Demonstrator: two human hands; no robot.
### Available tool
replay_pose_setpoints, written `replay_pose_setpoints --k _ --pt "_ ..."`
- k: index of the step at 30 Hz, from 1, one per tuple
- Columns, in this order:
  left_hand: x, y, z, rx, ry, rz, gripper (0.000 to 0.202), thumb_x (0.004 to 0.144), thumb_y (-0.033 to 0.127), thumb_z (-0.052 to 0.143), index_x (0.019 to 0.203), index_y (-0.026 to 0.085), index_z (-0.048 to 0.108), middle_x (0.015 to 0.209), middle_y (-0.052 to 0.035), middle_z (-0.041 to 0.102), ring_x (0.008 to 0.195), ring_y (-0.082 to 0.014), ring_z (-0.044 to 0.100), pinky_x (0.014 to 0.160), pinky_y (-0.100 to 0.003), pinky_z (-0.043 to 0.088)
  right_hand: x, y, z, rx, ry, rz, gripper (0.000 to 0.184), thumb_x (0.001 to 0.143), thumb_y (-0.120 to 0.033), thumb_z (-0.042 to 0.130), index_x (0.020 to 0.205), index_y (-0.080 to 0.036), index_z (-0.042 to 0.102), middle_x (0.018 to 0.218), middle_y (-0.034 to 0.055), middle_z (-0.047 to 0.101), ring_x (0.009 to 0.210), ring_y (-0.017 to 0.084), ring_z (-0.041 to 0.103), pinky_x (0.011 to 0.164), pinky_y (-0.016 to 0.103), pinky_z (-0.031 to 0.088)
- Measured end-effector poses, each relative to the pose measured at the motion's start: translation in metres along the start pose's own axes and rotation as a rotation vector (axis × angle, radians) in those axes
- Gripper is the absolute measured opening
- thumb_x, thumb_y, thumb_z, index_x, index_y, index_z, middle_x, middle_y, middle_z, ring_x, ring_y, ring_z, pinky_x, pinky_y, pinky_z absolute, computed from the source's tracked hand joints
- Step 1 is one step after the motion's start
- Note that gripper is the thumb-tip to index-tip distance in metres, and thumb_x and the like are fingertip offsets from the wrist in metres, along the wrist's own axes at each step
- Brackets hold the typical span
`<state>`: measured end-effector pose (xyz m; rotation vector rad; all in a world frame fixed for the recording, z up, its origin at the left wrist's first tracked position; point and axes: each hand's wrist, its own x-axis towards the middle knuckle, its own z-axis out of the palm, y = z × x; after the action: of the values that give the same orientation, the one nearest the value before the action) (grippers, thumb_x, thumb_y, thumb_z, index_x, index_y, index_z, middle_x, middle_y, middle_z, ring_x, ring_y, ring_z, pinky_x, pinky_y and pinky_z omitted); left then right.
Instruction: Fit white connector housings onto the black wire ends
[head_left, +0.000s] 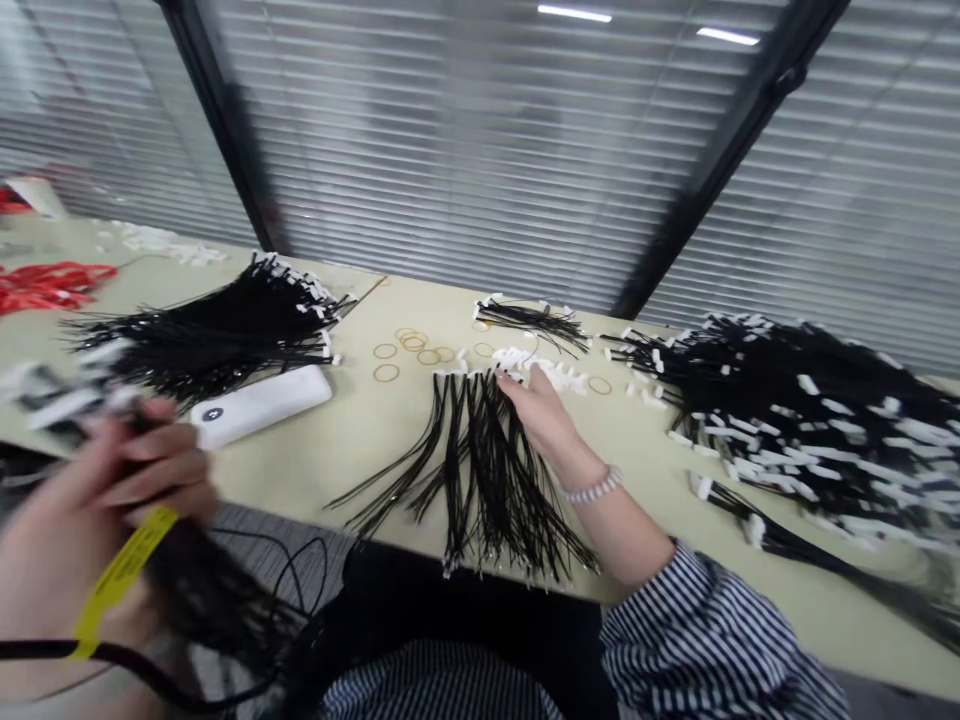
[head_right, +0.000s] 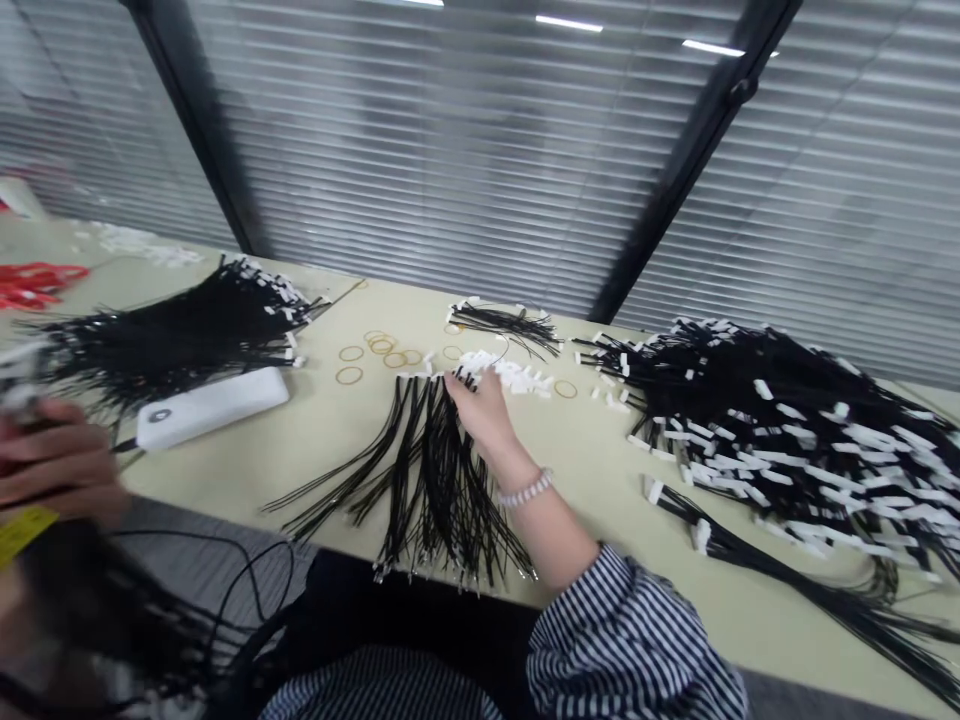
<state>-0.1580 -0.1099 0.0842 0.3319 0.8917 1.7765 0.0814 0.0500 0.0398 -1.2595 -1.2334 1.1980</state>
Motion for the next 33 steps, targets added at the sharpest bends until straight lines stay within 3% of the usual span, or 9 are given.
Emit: replay_pose_setpoints --k 3,5,7,9,14,18,22,27,33 --pt "-0.003 -0.02 0.019 0.088 -0.11 -0.123 0.014 0.088 0.017 0.042 0.086 0.015 0.055 0.059 0.0007 0.055 0.045 -0.0068 0.05 0.04 -0.016 0.047 -0.029 -0.016 0.0 -0.12 0.007 -0.156 0.069 0.072 -0.04 0.066 0.131 -0.019 0.038 0.15 0.0071 0.012 0.138 0.019 0.005 0.113 0.036 0.003" --pt "-0.004 -0.042 0.036 0.201 -0.262 -0.302 0.011 0.084 0.018 0.049 0.091 0.013 0.057 0.066 -0.0025 0.06 0.053 -0.0119 0.057 0.045 -0.024 0.053 -0.049 -0.028 0.001 -0.208 -0.199 -0.252 0.052 0.076 -0.045 0.06 0.121 -0.021 0.049 0.139 0.0072 0.038 0.129 0.02 0.032 0.109 0.038 0.021" --pt "-0.004 -0.063 0.052 0.296 -0.408 -0.469 0.016 0.083 0.026 0.054 0.085 0.011 0.06 0.069 -0.0057 0.062 0.055 -0.0144 0.059 0.048 -0.028 0.055 -0.065 -0.036 0.003 -0.253 -0.505 -0.23 0.036 0.081 -0.051 0.05 0.098 -0.021 0.06 0.094 0.0058 0.066 0.088 0.018 0.061 0.082 0.035 0.047" --pt "-0.005 -0.08 0.063 0.371 -0.459 -0.528 0.023 0.083 0.031 0.055 0.075 0.009 0.06 0.067 -0.0067 0.062 0.053 -0.0141 0.06 0.049 -0.027 0.055 -0.075 -0.038 0.004 -0.251 -0.654 -0.142 0.04 0.084 -0.054 0.042 0.074 -0.019 0.056 0.052 -0.0026 0.055 0.047 0.011 0.054 0.05 0.026 0.046" --pt "-0.008 -0.099 0.07 0.411 -0.351 -0.421 0.018 0.083 0.026 0.055 0.084 0.01 0.061 0.073 -0.0079 0.067 0.062 -0.0166 0.065 0.055 -0.028 0.056 -0.086 -0.032 0.001 -0.372 -0.382 -0.261 0.039 0.088 -0.043 0.041 0.064 -0.017 0.057 0.055 -0.0016 0.057 0.049 0.008 0.052 0.048 0.022 0.041" --pt "-0.002 -0.086 0.06 0.266 -0.164 -0.262 0.013 0.083 0.022 0.054 0.078 0.01 0.058 0.077 -0.0092 0.068 0.07 -0.0177 0.066 0.065 -0.028 0.056 -0.096 -0.038 -0.014 -0.069 -0.232 -0.412 0.021 0.089 -0.033 0.044 0.087 -0.023 0.063 0.081 0.0003 0.067 0.077 0.011 0.063 0.074 0.029 0.05" --pt "0.009 -0.044 0.035 0.131 -0.052 -0.125 0.021 0.089 0.016 0.039 0.074 0.014 0.053 0.048 0.0029 0.053 0.044 -0.009 0.056 0.053 -0.024 0.054 -0.087 -0.055 -0.037 0.476 -0.247 -0.312 0.023 0.09 -0.036 0.042 0.085 -0.023 0.061 0.061 -0.0034 0.062 0.055 0.009 0.06 0.057 0.024 0.053" --pt "0.006 -0.034 -0.002 0.162 -0.113 -0.148 0.012 0.085 0.02 0.051 0.075 0.014 0.054 0.037 0.0102 0.034 0.028 -0.0031 0.031 0.032 -0.013 0.038 -0.07 -0.058 -0.046 0.461 -0.287 -0.085 0.022 0.088 -0.038 0.046 0.081 -0.021 0.059 0.058 -0.0039 0.06 0.047 0.007 0.057 0.048 0.02 0.05" --pt "-0.024 -0.068 -0.037 0.284 -0.455 -0.598 0.026 0.078 0.042 0.059 0.074 0.017 0.055 0.034 0.0092 0.033 0.023 -0.0047 0.03 0.025 -0.015 0.037 -0.097 -0.04 -0.038 0.054 -0.972 0.045 0.024 0.09 -0.034 0.044 0.084 -0.018 0.06 0.064 0.0011 0.066 0.058 0.011 0.065 0.051 0.021 0.05"
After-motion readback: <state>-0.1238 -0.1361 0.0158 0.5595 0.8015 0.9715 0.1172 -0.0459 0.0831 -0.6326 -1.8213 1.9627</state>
